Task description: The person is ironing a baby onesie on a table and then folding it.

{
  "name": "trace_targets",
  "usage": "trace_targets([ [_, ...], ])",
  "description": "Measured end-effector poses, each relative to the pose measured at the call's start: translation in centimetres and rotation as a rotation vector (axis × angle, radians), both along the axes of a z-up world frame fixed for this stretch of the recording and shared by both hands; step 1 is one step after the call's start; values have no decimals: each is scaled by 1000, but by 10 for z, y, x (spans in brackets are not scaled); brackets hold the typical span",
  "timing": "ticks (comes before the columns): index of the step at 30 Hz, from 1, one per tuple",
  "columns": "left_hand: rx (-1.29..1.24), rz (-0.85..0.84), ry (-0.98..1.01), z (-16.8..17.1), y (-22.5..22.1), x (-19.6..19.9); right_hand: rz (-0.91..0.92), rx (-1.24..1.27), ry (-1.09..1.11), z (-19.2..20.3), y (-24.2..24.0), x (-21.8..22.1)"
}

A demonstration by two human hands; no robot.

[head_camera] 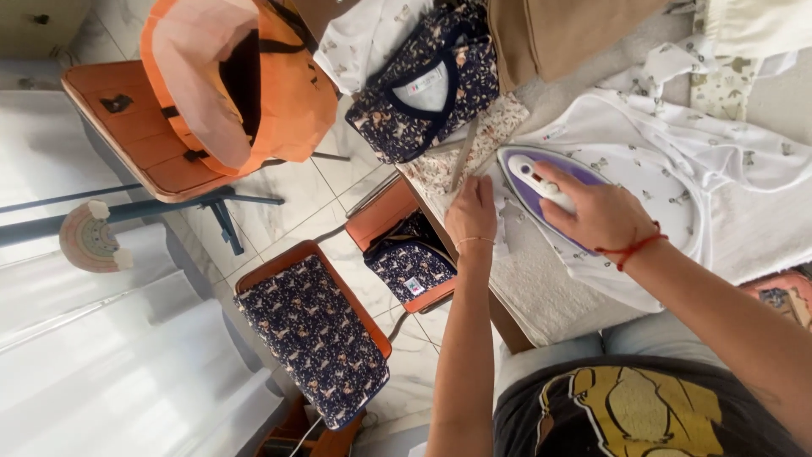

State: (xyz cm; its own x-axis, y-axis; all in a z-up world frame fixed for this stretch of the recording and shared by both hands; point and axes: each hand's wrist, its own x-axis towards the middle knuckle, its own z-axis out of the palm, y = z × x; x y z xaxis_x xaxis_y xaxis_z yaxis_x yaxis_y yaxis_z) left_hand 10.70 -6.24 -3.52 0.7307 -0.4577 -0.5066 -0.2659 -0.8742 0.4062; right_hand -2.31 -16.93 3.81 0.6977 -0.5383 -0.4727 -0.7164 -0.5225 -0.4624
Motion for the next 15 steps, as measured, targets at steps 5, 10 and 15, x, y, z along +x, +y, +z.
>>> trace_targets([
  [5,27,40,10,2,-7,4,9,-2,85,15,3,-24],
  [10,77,27,65,5,-10,7,19,-80,41,-4,5,-23],
  [15,81,4,79,2,-11,9,-13,-198,-144,-14,5,-1],
])
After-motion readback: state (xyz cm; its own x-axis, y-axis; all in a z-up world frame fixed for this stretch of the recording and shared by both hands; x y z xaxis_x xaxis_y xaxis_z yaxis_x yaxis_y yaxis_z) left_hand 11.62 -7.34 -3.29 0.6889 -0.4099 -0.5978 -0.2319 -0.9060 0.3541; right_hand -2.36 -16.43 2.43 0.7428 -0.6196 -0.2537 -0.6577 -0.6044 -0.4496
